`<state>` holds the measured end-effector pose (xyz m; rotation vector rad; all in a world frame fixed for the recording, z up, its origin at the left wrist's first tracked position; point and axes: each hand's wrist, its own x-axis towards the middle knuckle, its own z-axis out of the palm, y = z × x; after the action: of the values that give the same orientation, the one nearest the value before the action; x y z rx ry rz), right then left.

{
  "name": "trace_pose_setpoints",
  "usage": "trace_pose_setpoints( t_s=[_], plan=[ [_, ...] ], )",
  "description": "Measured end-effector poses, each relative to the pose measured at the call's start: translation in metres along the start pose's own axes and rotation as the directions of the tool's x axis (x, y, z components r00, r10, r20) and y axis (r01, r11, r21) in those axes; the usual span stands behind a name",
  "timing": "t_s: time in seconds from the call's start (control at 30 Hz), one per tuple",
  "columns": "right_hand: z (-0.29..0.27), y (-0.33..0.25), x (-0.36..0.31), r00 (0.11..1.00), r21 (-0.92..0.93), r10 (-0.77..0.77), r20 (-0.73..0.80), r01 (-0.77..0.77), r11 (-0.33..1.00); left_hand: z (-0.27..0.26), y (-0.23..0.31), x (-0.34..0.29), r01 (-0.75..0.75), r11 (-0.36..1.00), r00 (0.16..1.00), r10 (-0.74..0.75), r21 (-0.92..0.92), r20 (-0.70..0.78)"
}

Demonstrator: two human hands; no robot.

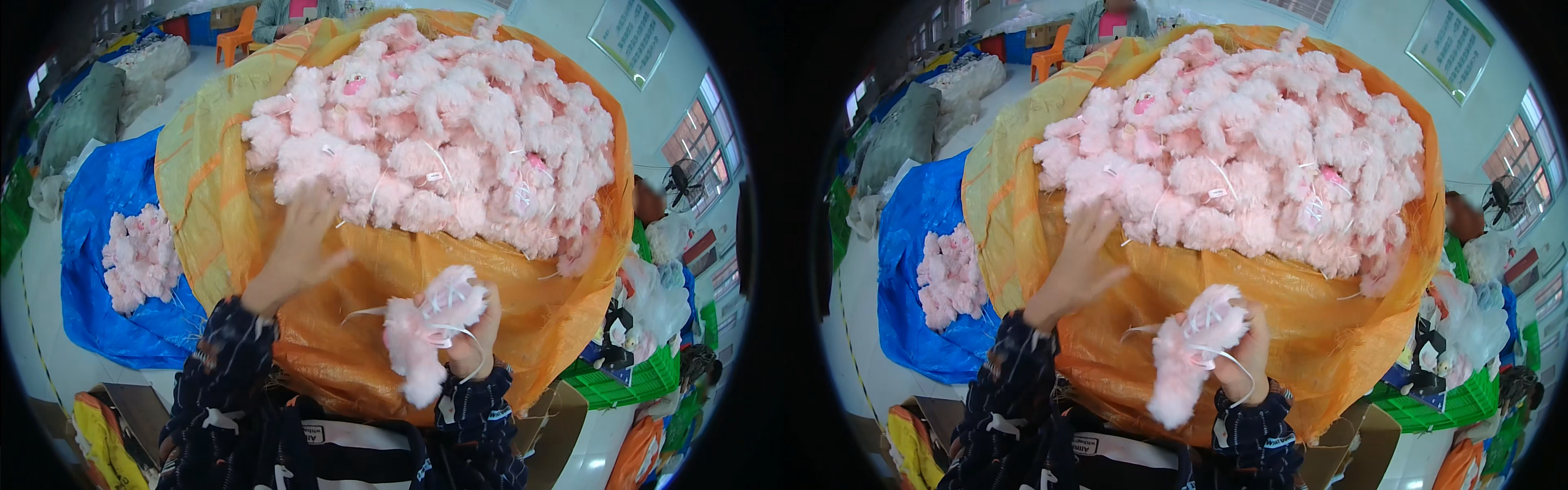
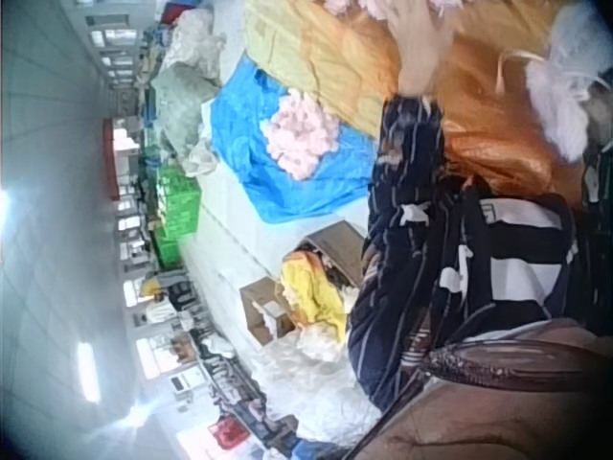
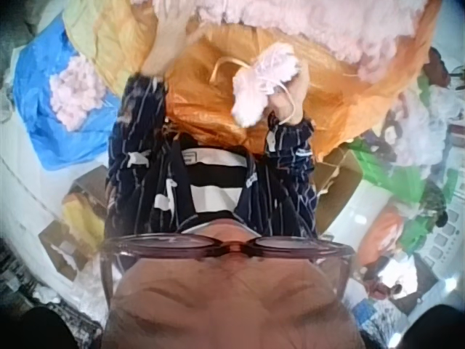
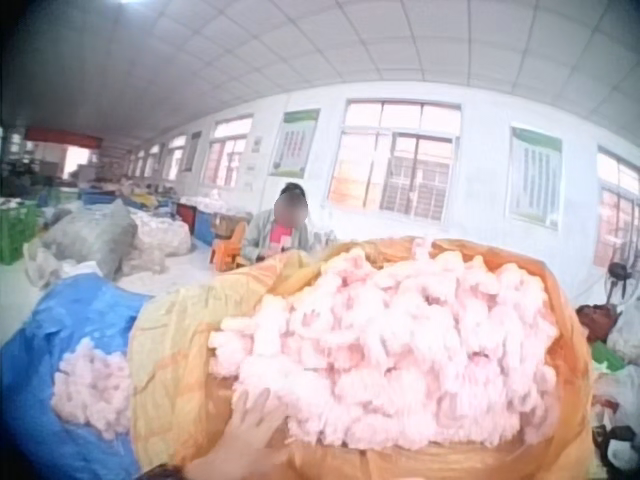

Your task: The person repeatedly picks up small pink stuffed bunny toys from a large orange sack, fluffs their fur, and uses scissors to trim loose threads or ties. The person handles the toys one at a time, performing minor finishing touches before placing them back into the sack.

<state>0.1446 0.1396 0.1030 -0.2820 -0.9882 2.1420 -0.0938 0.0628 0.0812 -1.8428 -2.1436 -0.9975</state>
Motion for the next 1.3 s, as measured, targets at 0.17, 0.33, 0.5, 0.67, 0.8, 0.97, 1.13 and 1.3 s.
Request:
trace_pose_setpoints(
  t_s=[0.17,0.33,0.5,0.67,0.8,0.97,1.13,1.3],
  plan=[
    [0.012,0.03,-0.004,0.978,0.217,0.172,0.12,-0.195,0.956,-0.021,0.038,-0.056,0.382,0.402,0.746,0.398,-0.832,0.535],
    [0.021,0.044,-0.004,0.942,0.129,0.325,-0.079,-0.314,0.941,0.0,0.063,-0.078,0.723,0.095,0.548,0.523,-0.684,0.652],
    [-0.027,0.056,0.016,0.999,-0.741,-0.043,0.013,0.038,0.67,0.03,0.062,-0.095,0.558,0.065,0.779,0.303,-0.827,0.55],
    [-0.012,0.038,0.008,0.98,0.027,0.197,-0.027,-0.196,0.98,0.038,0.053,-0.092,0.458,0.134,0.885,0.02,-0.879,0.464],
    [-0.007,0.044,0.002,0.994,-0.391,0.099,-0.049,-0.11,0.914,0.046,0.053,-0.096,0.463,0.128,0.884,0.01,-0.877,0.468],
    [0.006,0.048,0.003,0.975,-0.279,0.044,-0.216,-0.105,0.954,0.044,0.051,-0.097,0.528,0.114,0.843,0.043,-0.841,0.535],
    [0.007,0.037,0.009,0.96,-0.006,0.126,-0.25,-0.132,0.991,0.024,0.042,-0.108,0.719,-0.002,0.681,0.204,-0.695,0.703],
    [0.003,0.051,0.01,0.965,-0.061,0.064,-0.253,-0.082,0.995,0.03,0.058,-0.101,0.701,0.098,0.706,0.045,-0.707,0.706]
  ],
)
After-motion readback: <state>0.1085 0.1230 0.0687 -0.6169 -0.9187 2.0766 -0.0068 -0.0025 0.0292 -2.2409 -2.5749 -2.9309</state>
